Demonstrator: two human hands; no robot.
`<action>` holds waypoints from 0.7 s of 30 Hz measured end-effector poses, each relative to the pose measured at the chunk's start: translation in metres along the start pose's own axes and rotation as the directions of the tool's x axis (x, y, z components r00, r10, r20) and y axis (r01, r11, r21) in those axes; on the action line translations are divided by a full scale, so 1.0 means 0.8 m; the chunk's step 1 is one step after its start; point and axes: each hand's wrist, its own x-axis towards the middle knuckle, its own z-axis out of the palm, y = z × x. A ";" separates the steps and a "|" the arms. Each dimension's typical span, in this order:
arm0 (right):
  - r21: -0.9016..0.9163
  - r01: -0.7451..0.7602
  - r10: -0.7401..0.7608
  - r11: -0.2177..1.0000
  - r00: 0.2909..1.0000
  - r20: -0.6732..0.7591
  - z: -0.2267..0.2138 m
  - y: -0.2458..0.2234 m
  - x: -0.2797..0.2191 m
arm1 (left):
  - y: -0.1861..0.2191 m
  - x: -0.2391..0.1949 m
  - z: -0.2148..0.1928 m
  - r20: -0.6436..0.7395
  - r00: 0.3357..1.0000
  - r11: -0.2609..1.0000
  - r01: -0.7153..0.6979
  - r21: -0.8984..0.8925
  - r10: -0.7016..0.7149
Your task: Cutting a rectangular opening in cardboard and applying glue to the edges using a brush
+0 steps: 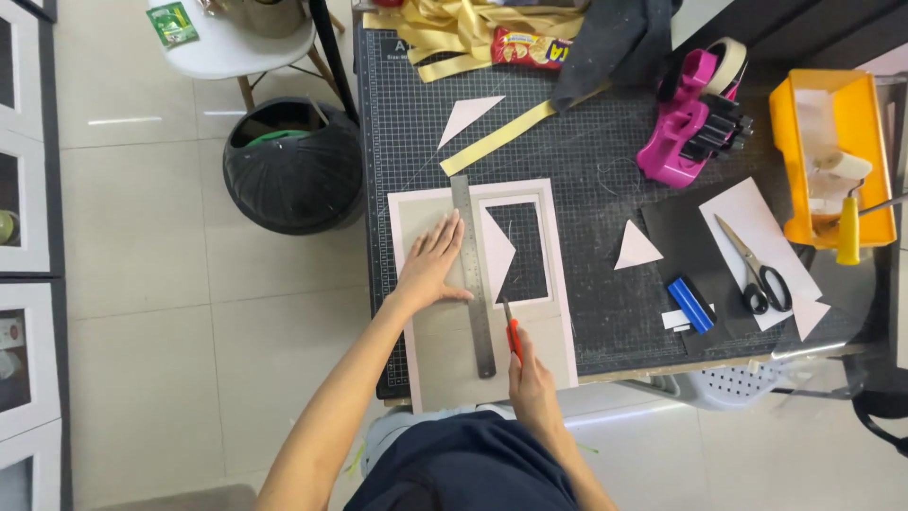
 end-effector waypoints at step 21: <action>-0.098 0.039 -0.039 0.994 0.999 0.001 0.016 0.015 -0.009 | 0.002 -0.002 0.000 0.018 1.000 0.999 0.014 -0.033 -0.014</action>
